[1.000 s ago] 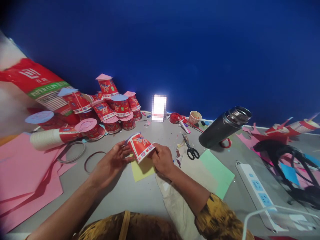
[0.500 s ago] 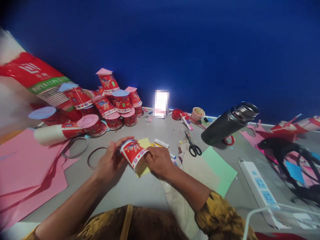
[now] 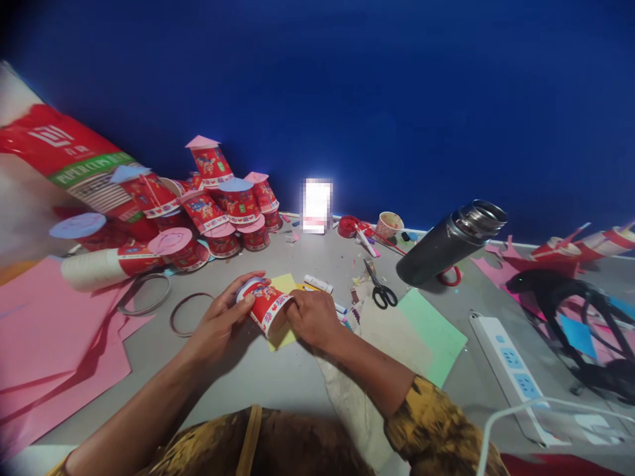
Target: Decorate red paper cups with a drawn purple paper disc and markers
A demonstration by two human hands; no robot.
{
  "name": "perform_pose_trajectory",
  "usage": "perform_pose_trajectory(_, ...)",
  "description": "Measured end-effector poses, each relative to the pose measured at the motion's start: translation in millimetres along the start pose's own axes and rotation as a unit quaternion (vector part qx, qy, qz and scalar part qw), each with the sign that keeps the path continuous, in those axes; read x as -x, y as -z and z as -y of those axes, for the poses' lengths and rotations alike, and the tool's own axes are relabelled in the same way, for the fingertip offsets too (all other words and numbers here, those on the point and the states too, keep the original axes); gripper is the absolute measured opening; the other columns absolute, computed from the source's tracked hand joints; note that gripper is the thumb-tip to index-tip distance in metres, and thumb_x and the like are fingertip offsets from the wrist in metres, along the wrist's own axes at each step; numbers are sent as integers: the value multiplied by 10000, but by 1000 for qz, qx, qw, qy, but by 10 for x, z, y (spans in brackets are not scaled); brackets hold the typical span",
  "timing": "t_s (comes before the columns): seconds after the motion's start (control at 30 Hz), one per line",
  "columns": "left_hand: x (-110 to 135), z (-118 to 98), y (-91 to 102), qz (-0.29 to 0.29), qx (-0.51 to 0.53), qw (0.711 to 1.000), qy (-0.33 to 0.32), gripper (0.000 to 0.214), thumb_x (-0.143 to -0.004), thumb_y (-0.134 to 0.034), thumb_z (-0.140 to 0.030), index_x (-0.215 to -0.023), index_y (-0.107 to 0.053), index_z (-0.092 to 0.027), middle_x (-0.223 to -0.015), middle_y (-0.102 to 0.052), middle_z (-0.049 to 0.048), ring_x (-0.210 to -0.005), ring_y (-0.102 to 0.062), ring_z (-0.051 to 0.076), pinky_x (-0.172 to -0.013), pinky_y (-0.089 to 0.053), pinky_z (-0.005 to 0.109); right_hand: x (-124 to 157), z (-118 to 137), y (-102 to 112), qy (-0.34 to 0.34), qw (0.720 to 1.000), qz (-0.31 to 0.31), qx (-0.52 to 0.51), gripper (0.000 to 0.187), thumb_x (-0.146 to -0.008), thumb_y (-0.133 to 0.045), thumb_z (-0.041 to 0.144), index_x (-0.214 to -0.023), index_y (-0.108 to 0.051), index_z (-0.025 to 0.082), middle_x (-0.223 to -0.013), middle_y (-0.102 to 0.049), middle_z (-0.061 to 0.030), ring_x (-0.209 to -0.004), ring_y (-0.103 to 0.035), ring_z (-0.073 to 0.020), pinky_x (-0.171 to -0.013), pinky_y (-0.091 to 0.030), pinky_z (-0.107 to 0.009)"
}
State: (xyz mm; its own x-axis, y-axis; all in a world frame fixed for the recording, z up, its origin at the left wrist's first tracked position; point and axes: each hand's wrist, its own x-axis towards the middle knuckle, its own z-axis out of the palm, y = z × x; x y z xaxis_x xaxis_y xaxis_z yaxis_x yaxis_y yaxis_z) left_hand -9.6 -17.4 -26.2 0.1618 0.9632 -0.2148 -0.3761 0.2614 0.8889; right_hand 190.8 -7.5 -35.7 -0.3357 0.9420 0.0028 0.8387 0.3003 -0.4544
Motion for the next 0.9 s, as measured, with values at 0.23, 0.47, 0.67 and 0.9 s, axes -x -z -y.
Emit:
perform_pose_trajectory(0.23, -8, 36, 20, 5, -9, 1000, 0, 526, -831, -887, -417, -1304, -715, -265, -1176, -773, 69, -950, -714, 199, -857, -569, 281, -6, -11, -11, 6, 1000, -3, 12, 246, -996, -556, 216, -816, -722, 197, -800, -757, -38, -721, -611, -184, -660, -319, -309)
perform_pose_trajectory(0.47, -8, 44, 25, 6, -22, 1000, -4, 530, -841, -878, -428, -1310, -708, -247, -1133, -776, 67, -916, -713, 196, -837, -569, 277, -4, 2, 4, 0, 1000, 5, 9, 238, -998, -563, 210, -827, -728, 195, -805, -757, -39, -721, -611, -181, -666, -316, -307)
perform_pose_trajectory(0.67, -10, 44, 22, 0, -22, 1000, -1, 552, -820, -892, -428, -1311, -716, -247, -1119, -777, 69, -903, -708, 203, -821, -562, 284, -5, 3, 2, -5, 1000, 12, 4, 236, -1001, -574, 209, -822, -728, 195, -790, -746, -31, -713, -608, -178, -660, -313, -303)
perform_pose_trajectory(0.9, -3, 48, 25, 1, -24, 1000, -2, 542, -827, -887, -425, -1309, -715, -247, -1110, -771, 69, -901, -696, 201, -813, -559, 284, -10, 12, 8, -11, 1000, 17, 8, 223, -999, -577, 217, -843, -734, 191, -819, -762, -48, -734, -632, -188, -670, -324, -307)
